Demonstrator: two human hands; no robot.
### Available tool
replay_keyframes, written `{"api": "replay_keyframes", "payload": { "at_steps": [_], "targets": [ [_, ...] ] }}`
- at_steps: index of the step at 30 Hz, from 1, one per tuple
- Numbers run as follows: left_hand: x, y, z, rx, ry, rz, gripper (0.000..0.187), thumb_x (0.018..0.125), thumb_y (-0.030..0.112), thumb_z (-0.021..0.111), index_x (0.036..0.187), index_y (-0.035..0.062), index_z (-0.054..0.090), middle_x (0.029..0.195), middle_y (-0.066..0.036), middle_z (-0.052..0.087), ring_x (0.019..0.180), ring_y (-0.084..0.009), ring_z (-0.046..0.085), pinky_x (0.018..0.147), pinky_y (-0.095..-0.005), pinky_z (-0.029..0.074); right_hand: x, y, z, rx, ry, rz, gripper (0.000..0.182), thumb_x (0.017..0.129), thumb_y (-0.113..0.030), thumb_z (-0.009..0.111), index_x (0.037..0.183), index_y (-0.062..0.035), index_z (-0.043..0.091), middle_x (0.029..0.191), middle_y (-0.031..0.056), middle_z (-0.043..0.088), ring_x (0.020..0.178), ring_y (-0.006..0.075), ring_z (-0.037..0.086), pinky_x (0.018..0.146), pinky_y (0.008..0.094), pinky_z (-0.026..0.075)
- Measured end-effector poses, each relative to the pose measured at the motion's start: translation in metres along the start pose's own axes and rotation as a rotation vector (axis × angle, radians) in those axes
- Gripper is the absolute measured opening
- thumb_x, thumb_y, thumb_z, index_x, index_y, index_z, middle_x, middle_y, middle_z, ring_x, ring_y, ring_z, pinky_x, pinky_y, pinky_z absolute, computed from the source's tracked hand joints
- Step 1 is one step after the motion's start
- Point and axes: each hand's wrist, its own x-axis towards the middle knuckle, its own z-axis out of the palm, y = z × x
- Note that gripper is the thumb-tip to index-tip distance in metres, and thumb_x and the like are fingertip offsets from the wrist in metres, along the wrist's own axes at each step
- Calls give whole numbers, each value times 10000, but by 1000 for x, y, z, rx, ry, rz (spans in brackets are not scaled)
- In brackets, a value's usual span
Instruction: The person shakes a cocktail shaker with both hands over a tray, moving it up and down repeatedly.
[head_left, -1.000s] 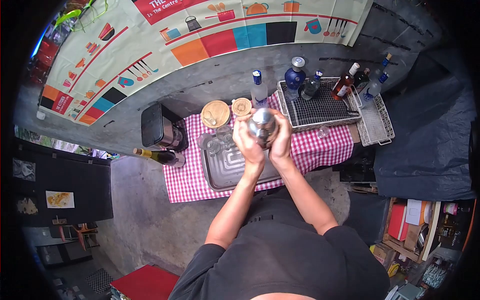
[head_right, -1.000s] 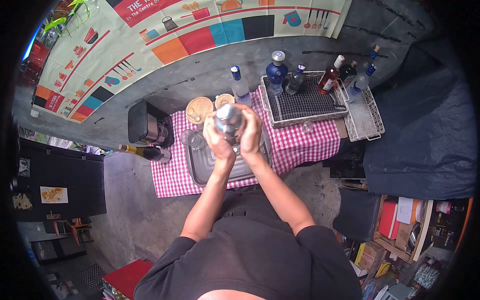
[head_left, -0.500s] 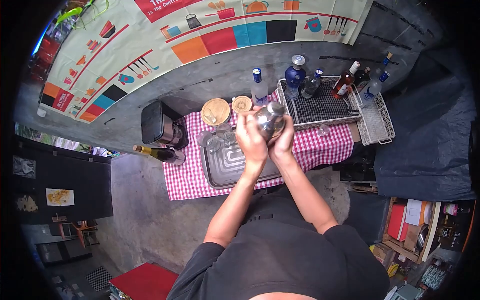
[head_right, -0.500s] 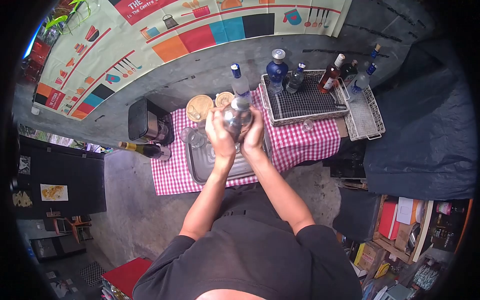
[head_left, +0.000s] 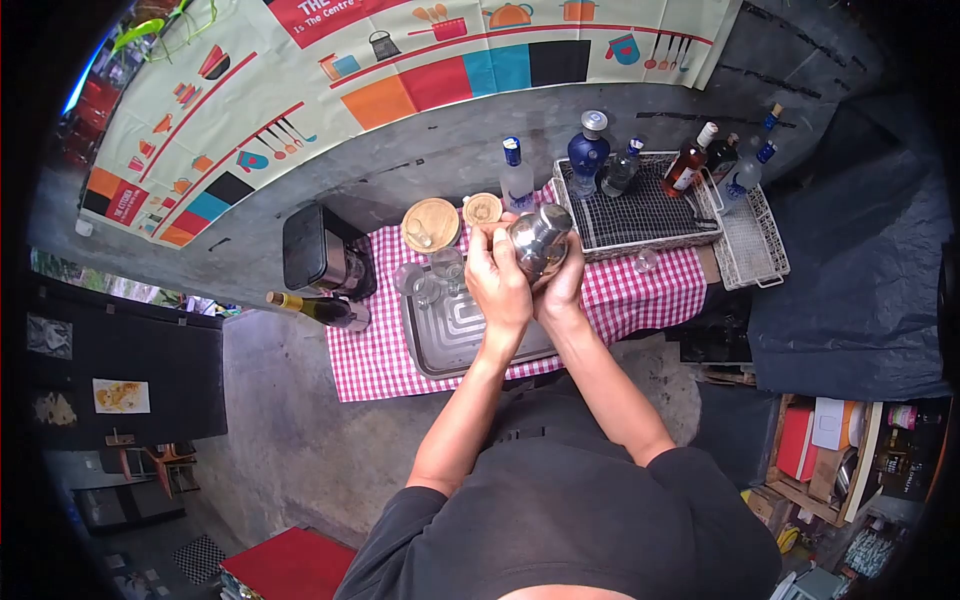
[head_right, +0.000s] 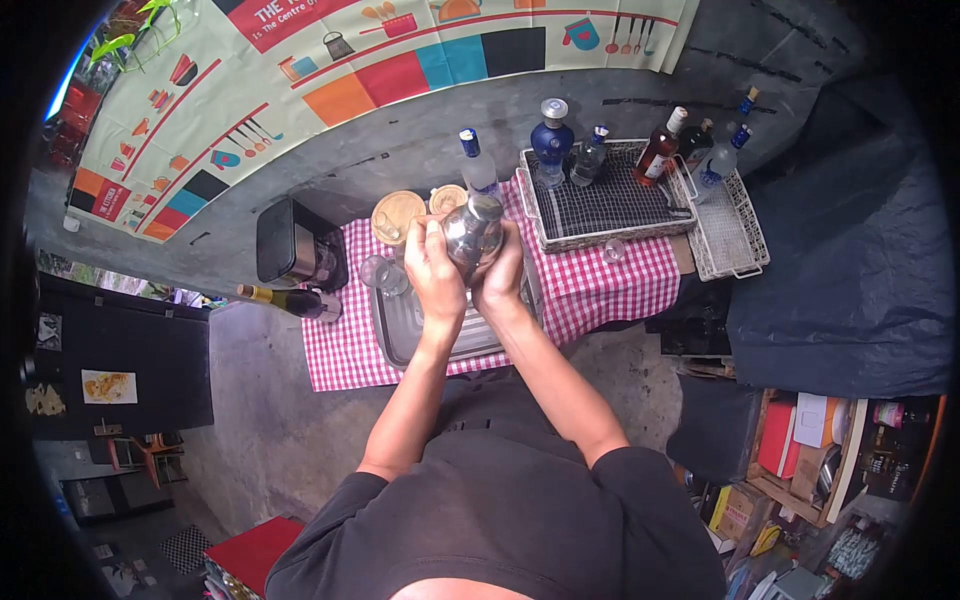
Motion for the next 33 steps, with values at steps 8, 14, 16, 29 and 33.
{"api": "replay_keyframes", "payload": {
  "at_steps": [8,14,16,29,33],
  "targets": [
    [-8,-35,0,-819,89,-428,442,950,389,275,1000,73,580,927,-47,637,831,-174,610,727,-317,486,-17,-21,40,-981,-105,-639,257,929,-132,437,927,-23,669,615,39,604,489,81,515,444,266,365],
    [1,-2,5,249,-72,-37,315,962,221,371,883,-9,571,875,-64,579,782,-157,531,700,-289,423,2,-1,-5,2,-22,-40,423,952,-329,294,961,-39,602,901,67,654,838,147,629,771,286,494],
    [2,-13,2,63,-61,-34,313,963,232,370,897,4,574,880,-60,592,777,-155,543,705,-290,432,2,-3,2,-118,9,-143,427,948,-310,306,969,-12,611,900,66,654,829,137,622,759,272,484],
    [-5,-12,3,141,-65,45,296,950,224,369,917,-21,533,838,-52,569,735,-140,490,676,-302,411,-4,1,-7,12,45,-74,399,955,-314,311,911,-38,595,853,54,644,809,131,616,760,285,489],
    [-11,-31,2,-802,68,-444,329,942,250,344,926,-10,544,865,-59,598,751,-164,547,733,-306,443,-22,-20,27,-807,-49,-496,334,924,-149,363,932,38,640,855,97,649,773,134,599,734,266,461]
  ]
}}
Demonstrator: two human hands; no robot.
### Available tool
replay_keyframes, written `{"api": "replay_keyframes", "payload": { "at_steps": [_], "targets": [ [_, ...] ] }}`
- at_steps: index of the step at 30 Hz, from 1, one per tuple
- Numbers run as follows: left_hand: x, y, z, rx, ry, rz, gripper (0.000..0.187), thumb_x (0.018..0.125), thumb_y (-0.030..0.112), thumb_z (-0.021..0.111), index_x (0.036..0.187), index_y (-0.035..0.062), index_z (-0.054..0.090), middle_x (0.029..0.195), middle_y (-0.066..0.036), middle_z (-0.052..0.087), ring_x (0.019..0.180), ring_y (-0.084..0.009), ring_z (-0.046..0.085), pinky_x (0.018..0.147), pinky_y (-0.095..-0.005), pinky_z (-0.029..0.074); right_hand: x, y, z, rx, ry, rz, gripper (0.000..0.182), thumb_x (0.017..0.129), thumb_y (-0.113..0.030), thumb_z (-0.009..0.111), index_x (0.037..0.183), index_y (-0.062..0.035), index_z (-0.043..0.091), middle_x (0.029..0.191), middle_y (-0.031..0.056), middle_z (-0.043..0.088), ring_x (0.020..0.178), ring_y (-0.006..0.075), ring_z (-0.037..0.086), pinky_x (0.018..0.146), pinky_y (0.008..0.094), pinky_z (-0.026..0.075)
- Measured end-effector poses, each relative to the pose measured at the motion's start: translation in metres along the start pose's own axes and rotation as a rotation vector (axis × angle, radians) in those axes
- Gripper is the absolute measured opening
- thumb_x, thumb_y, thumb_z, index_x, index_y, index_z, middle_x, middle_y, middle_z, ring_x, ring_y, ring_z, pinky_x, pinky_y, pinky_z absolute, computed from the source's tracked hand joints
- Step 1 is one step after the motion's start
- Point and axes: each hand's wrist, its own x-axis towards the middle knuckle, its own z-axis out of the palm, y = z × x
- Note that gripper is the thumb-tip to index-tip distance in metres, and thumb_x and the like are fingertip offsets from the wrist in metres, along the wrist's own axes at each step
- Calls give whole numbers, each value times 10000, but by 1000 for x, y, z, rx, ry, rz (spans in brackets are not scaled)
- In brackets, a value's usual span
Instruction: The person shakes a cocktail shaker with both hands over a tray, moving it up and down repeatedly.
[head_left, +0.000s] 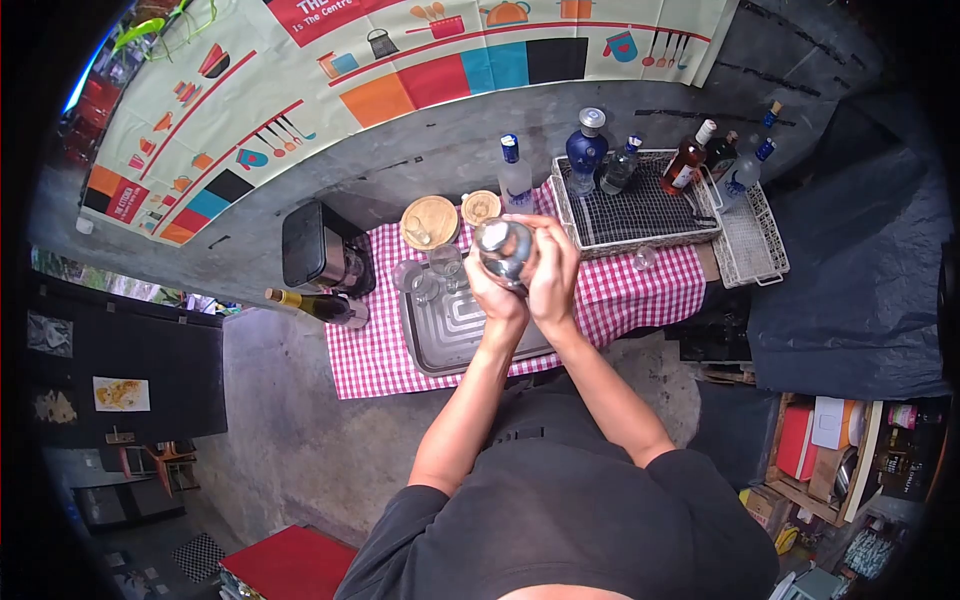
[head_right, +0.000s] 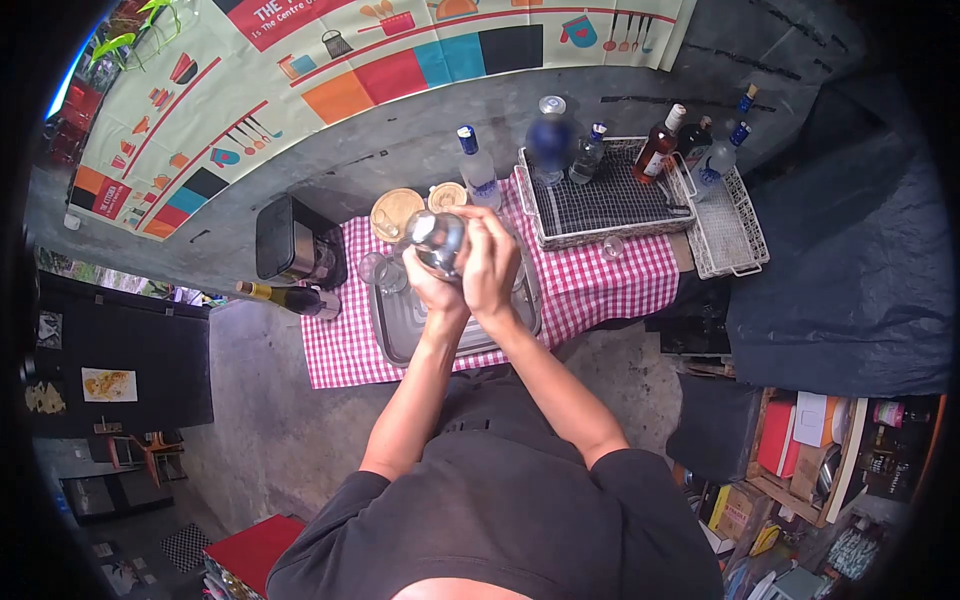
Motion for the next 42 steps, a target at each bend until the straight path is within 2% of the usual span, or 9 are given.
{"api": "replay_keyframes", "payload": {
  "at_steps": [6,14,20,24,26,34,38,40,42],
  "targets": [
    [2,5,9,714,-54,359,249,950,183,386,856,2,529,794,-27,530,729,-97,457,680,-262,385,5,34,-7,766,58,525,365,939,-308,341,966,-60,608,878,30,645,794,113,609,744,264,473],
    [2,-6,-13,3,-29,18,372,960,257,294,952,25,584,932,-68,623,819,-150,583,728,-295,472,3,10,2,-69,-19,-93,300,924,-123,372,928,3,644,635,-1,573,433,59,430,415,234,335],
    [-8,17,21,993,-99,458,315,953,241,350,868,10,548,818,-41,548,760,-123,522,699,-273,428,-2,26,-6,889,54,505,388,916,-257,305,952,-14,606,915,100,669,843,155,637,789,301,493],
    [8,-1,-11,540,-111,466,345,958,304,336,918,39,554,826,-45,586,767,-131,551,701,-288,455,3,5,-1,241,-7,-22,383,901,-216,350,928,45,628,901,130,686,801,189,646,769,285,495],
    [-10,5,-4,-149,-181,3,348,961,312,324,947,51,554,852,-50,590,761,-142,552,710,-295,463,-1,-4,8,-97,7,-145,364,900,-199,371,931,48,637,836,112,692,723,175,637,705,275,498],
    [-2,17,19,1054,-74,482,266,932,194,440,867,-15,590,831,-70,621,676,-167,548,638,-311,450,1,23,-1,908,156,584,382,922,-261,319,947,-38,628,833,55,641,770,137,613,711,273,482],
    [14,-7,-12,422,-44,324,378,949,284,333,886,7,584,871,-72,632,795,-180,599,712,-304,460,7,21,4,184,93,-80,320,912,-152,367,922,27,633,709,22,591,549,77,518,498,246,395],
    [8,-7,-23,-129,-211,-37,404,962,305,280,1017,49,587,979,-73,626,913,-173,608,801,-310,498,3,-2,4,-36,-8,-58,275,906,-120,406,910,37,632,654,14,567,493,64,480,447,241,349],
    [13,-11,-16,303,11,241,370,960,303,316,948,50,585,898,-46,619,813,-160,596,755,-292,481,7,17,-3,211,-26,111,288,926,-172,405,921,-1,636,674,8,578,560,82,540,511,247,408]
  ]
}}
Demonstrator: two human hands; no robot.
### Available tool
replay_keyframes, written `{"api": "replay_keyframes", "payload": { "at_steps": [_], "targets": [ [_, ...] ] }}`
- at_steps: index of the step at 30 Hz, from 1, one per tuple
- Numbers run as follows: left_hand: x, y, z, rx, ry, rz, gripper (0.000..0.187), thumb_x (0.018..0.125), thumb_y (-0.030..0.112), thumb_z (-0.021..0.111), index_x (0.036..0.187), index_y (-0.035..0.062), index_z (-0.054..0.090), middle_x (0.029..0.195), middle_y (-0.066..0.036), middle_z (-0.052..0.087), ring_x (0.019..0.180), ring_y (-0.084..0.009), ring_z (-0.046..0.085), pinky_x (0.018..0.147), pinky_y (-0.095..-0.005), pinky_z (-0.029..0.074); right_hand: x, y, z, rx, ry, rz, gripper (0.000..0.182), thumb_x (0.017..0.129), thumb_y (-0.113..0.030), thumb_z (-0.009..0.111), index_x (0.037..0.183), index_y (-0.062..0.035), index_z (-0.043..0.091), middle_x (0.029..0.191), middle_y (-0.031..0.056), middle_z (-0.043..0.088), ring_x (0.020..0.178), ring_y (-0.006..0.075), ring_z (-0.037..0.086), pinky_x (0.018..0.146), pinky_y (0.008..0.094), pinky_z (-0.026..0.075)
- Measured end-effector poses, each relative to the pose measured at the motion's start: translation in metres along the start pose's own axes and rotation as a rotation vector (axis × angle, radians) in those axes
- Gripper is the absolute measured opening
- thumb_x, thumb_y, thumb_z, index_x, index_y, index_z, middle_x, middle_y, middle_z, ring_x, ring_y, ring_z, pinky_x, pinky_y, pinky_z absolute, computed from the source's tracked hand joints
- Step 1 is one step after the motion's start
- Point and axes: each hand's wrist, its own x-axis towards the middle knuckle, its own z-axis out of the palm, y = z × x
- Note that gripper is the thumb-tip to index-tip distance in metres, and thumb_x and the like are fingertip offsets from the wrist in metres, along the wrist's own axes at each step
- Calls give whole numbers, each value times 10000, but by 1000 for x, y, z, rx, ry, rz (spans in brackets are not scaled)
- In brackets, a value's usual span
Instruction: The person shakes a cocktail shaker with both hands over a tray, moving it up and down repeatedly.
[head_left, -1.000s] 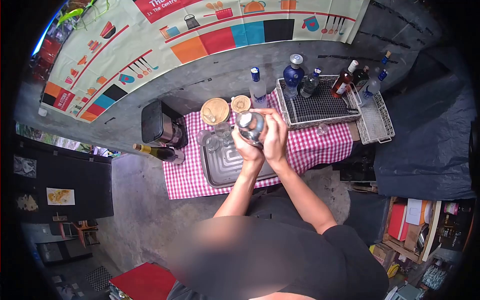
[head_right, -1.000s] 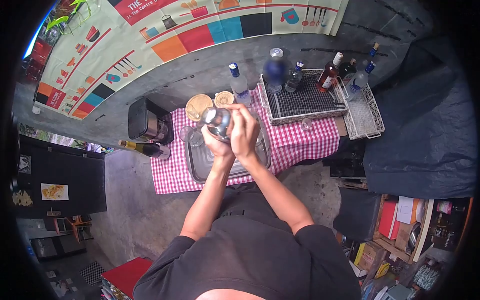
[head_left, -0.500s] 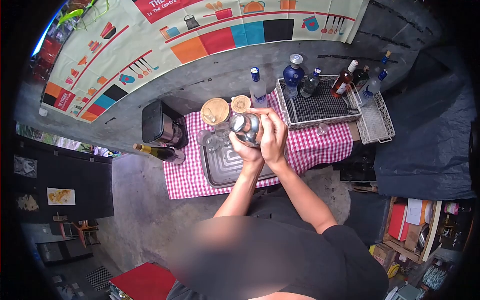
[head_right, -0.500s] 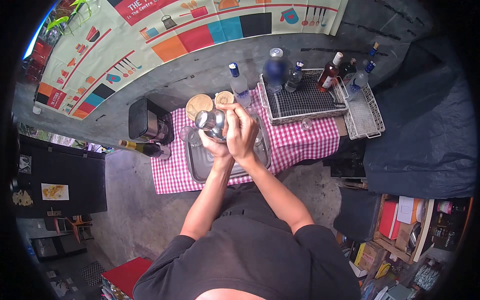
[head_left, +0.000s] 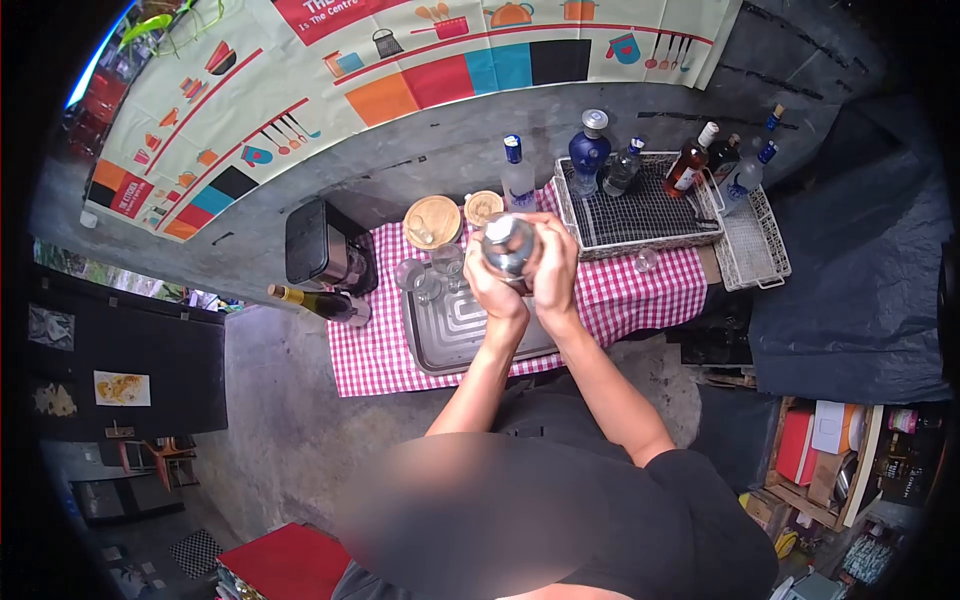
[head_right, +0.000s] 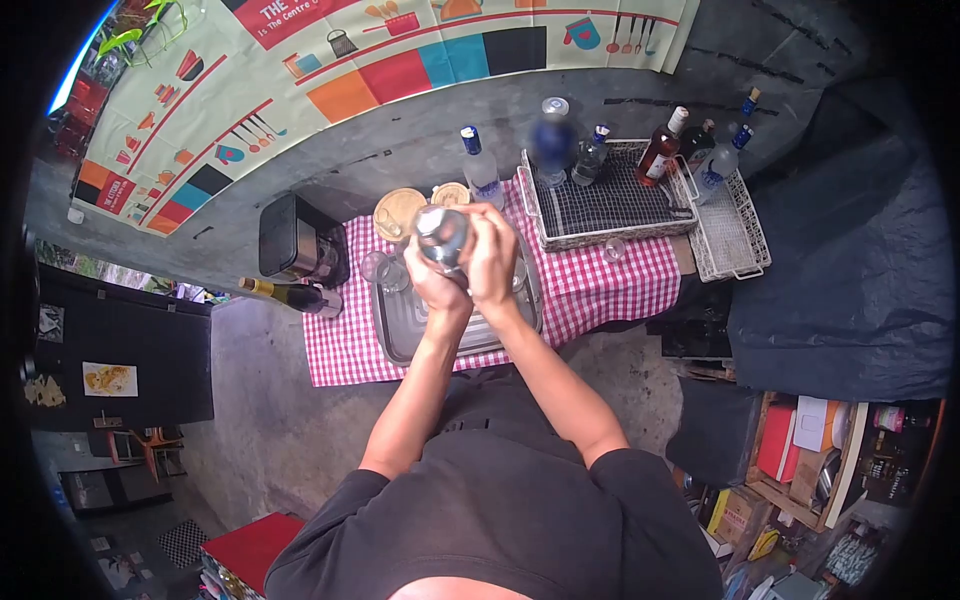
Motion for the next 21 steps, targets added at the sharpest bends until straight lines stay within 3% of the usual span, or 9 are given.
{"api": "replay_keyframes", "payload": {
  "at_steps": [3,6,8,10,12,14,16,18,21],
  "targets": [
    [-6,30,18,498,-88,152,269,941,214,408,850,2,545,770,-29,535,688,-110,459,643,-268,397,-1,10,-6,565,137,407,338,936,-304,348,896,-79,597,844,21,632,805,118,611,751,276,483],
    [-7,39,23,575,-118,189,274,941,222,410,852,1,546,772,-33,543,684,-105,460,634,-271,393,-2,24,-8,648,125,340,345,934,-286,353,879,-54,603,833,31,636,795,119,612,751,274,480],
    [-4,28,17,368,-135,191,284,944,244,400,865,18,551,772,-26,549,689,-109,487,653,-279,418,0,2,3,100,90,-57,316,933,-208,379,897,-10,622,796,29,622,700,102,591,646,260,463],
    [-7,21,11,-331,-39,-216,302,957,263,369,881,34,550,783,-27,546,736,-111,517,689,-280,443,-5,-15,10,-211,15,-182,217,904,-74,428,905,-3,633,740,28,592,560,61,502,456,257,350],
    [-3,14,8,-330,-36,-213,314,962,270,346,909,44,558,812,-36,571,778,-135,560,726,-283,458,-2,-11,8,-260,0,-188,250,913,-102,408,895,9,630,747,31,598,582,72,512,485,245,367],
    [5,4,1,208,-60,223,318,960,262,361,926,30,576,879,-67,623,785,-166,594,706,-291,455,6,5,-1,49,10,-53,303,928,-159,374,911,2,630,778,40,613,644,98,553,571,239,421],
    [-6,35,21,332,-81,201,315,955,254,382,912,12,578,888,-70,624,788,-172,595,694,-305,450,2,14,-6,604,10,353,408,935,-332,327,1035,-48,601,920,79,651,865,160,628,786,289,491],
    [-9,54,33,933,-171,259,312,955,246,393,888,-4,568,850,-50,589,789,-144,562,693,-310,442,-3,16,-4,795,148,510,430,928,-365,322,1049,-53,591,933,84,657,889,179,636,790,304,499],
    [-4,42,22,708,-165,201,314,953,251,393,906,5,583,900,-60,609,815,-162,580,705,-310,443,-2,11,-1,607,119,330,419,944,-328,315,1013,-36,607,895,81,657,870,159,629,795,292,485]
  ]
}}
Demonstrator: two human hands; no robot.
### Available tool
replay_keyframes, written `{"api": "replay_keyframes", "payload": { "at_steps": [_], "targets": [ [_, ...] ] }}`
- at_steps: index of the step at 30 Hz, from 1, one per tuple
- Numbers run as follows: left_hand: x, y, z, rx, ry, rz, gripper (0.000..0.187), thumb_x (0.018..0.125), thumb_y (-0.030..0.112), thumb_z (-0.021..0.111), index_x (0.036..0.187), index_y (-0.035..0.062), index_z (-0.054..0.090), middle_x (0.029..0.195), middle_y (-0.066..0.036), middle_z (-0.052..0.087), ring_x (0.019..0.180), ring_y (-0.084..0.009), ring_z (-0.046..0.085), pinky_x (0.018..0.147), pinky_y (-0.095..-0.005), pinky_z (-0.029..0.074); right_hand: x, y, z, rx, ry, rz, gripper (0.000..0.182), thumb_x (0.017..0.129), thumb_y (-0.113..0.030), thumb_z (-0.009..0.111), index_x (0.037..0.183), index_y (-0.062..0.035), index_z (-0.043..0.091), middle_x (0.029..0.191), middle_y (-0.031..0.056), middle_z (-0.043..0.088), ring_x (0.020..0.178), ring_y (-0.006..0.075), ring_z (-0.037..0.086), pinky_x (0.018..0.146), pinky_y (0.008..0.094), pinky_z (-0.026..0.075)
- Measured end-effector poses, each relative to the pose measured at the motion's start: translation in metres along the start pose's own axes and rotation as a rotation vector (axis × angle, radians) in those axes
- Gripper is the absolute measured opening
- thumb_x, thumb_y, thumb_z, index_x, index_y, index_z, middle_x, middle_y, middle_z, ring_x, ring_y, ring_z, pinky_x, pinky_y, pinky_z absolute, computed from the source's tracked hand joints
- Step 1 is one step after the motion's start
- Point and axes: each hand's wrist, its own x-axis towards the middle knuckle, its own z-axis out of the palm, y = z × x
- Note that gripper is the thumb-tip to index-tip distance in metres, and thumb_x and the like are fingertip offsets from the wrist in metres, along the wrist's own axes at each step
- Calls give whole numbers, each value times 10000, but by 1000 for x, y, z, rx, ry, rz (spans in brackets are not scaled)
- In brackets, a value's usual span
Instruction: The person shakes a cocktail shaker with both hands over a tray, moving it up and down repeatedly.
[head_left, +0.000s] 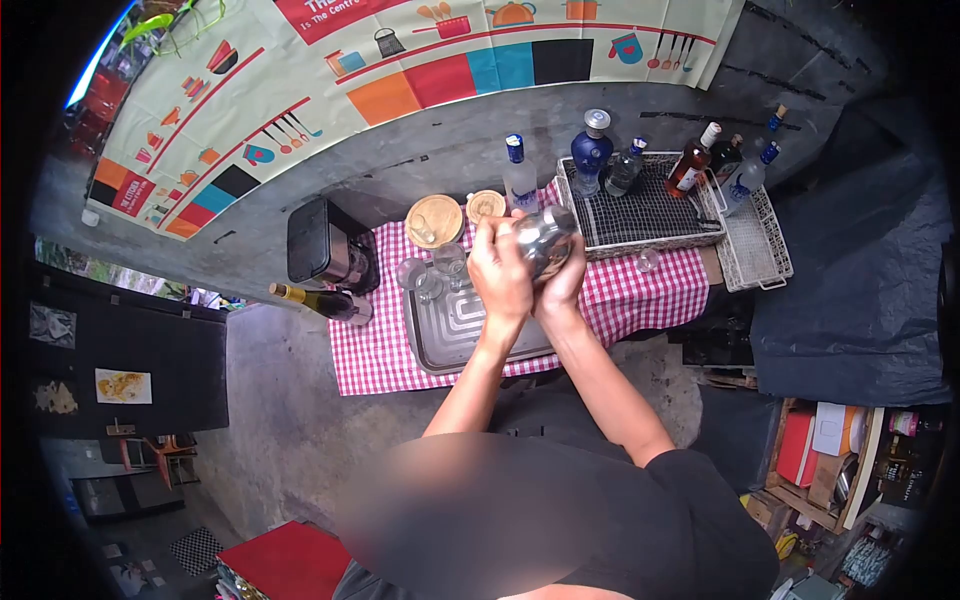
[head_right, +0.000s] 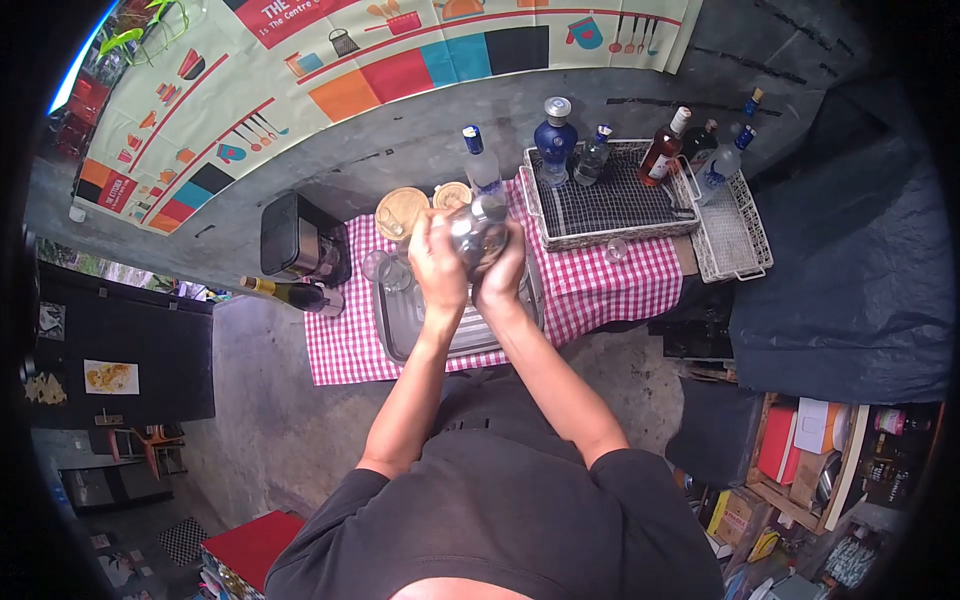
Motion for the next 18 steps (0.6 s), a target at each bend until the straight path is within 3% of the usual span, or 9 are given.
{"api": "replay_keyframes", "payload": {
  "at_steps": [2,3,5,8,10,12,15,16,18],
  "targets": [
    [0,-42,2,-513,39,-49,333,958,276,366,951,33,593,969,-70,634,857,-172,608,732,-305,463,-2,-7,9,-546,-60,-447,324,946,-206,379,928,-2,630,802,56,642,721,112,600,665,253,464],
    [-5,-37,10,-950,136,-305,339,967,271,333,977,43,584,966,-55,626,868,-150,602,757,-301,480,-7,-9,15,-607,-89,-425,244,920,-120,428,892,14,630,700,31,603,554,79,521,516,238,398],
    [-11,-38,8,-1075,63,-301,327,966,254,328,1003,48,580,986,-52,624,877,-149,605,775,-310,493,-8,-12,19,-772,-147,-550,215,911,-94,443,892,14,628,622,11,553,466,53,436,439,242,328],
    [-4,-28,8,-332,173,44,345,956,264,353,906,5,575,871,-60,599,739,-159,551,690,-304,452,0,-10,9,-324,-14,-199,281,926,-214,412,880,-31,621,774,18,611,641,94,560,593,231,433],
    [-4,0,5,-177,123,28,351,957,260,351,883,-6,568,854,-63,586,718,-160,528,674,-304,439,1,-6,1,8,31,83,328,933,-318,366,912,-91,601,826,29,635,771,128,620,726,270,495],
    [-4,5,1,0,50,33,355,959,266,337,901,10,577,863,-66,598,731,-174,554,695,-305,455,2,0,-4,13,4,1,335,930,-301,366,903,-72,608,836,38,644,786,134,625,714,262,492],
    [0,-34,6,-565,131,-43,351,957,292,331,956,44,580,883,-60,622,779,-183,602,735,-316,488,-5,-9,17,-511,-96,-444,267,926,-178,411,875,-27,626,780,42,639,669,119,607,581,239,448],
    [-9,-32,7,-1040,107,-353,346,960,295,317,1008,67,572,925,-56,634,837,-184,627,761,-332,512,-15,-16,27,-678,-106,-445,220,916,-107,437,883,-11,632,712,35,620,530,94,540,484,240,390],
    [-14,-31,8,-946,126,-279,329,958,275,327,983,62,577,936,-63,626,829,-159,607,737,-326,500,-12,-14,25,-872,-119,-546,217,916,-121,444,888,-22,636,668,24,597,484,79,507,439,241,363]
  ]
}}
